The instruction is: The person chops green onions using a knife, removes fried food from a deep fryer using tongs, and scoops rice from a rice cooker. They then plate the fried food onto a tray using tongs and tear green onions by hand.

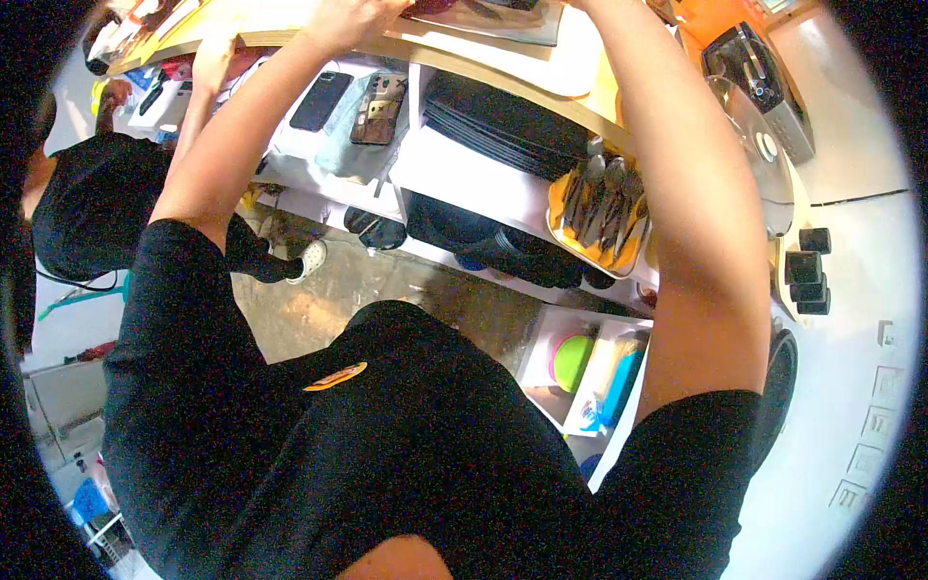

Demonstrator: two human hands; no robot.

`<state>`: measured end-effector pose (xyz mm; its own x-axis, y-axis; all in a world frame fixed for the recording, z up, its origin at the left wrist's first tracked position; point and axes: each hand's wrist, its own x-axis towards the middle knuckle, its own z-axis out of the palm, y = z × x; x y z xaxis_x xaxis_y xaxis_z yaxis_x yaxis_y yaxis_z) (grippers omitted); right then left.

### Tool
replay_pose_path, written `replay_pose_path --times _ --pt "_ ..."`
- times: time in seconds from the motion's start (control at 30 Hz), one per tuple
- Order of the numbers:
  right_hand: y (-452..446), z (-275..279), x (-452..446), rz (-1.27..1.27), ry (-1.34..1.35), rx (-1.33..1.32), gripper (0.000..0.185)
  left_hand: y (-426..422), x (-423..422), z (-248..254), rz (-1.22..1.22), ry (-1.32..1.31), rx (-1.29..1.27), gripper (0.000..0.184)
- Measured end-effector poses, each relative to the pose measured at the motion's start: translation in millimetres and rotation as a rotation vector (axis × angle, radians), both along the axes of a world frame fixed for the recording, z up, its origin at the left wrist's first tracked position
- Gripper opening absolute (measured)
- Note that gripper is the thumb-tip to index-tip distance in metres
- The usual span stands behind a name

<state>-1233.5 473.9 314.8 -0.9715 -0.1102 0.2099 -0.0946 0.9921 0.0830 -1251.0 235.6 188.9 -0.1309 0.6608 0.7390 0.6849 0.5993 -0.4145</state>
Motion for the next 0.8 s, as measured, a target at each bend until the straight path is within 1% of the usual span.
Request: replay_pose_path --times 0.03,0.07,0.1,0.17,0.2,0.27,0.3,0.37,0.5,0.53,0.6,0.67,0.73,0.8 --pt "2 2 -1 0.006 0.074 0.106 0.022 1 1 0 -0.001 0.000 0.002 0.007" --pt "4 3 -1 0.105 0.091 0.242 0.020 1 2 -1 0.043 -0.038 -0.037 0.007" --pt "4 2 -1 0.106 0.090 0.243 0.020 1 4 -1 0.087 -0.078 -0.076 0.007" --pt "-9 6 23 0.204 0.172 -0.134 0.018 4 5 2 0.094 -0.106 -0.072 0.008" --pt "-16 3 34 0.201 0.171 -0.135 0.018 6 5 4 0.098 -0.133 -0.069 0.009" --pt "-29 -2 49 0.191 0.297 -0.126 0.018 7 4 8 0.137 -0.173 -0.111 0.010" --pt "-29 -5 47 0.190 0.297 -0.126 0.018 8 4 11 0.179 -0.212 -0.151 0.011" --pt "-31 -11 43 0.193 0.319 0.055 0.018 11 3 15 0.204 -0.253 -0.180 0.013" --pt "-33 -11 48 0.214 0.299 0.044 0.017 15 0 21 0.236 -0.323 -0.240 0.018" --pt "-34 -10 47 0.202 0.320 0.043 0.017 16 -1 23 0.233 -0.318 -0.238 0.018" --pt "-32 -17 46 0.189 0.324 0.043 0.017 17 2 16 0.194 -0.349 -0.047 0.019" --pt "-31 -18 42 0.234 0.395 0.031 0.017 16 -3 17 0.202 -0.338 -0.042 0.019" --pt "-31 -17 40 0.214 0.390 0.039 0.016 14 -5 18 0.209 -0.329 -0.036 0.019" --pt "-31 -20 41 0.188 0.380 0.042 0.016 12 -3 17 0.117 -0.287 -0.046 0.018"
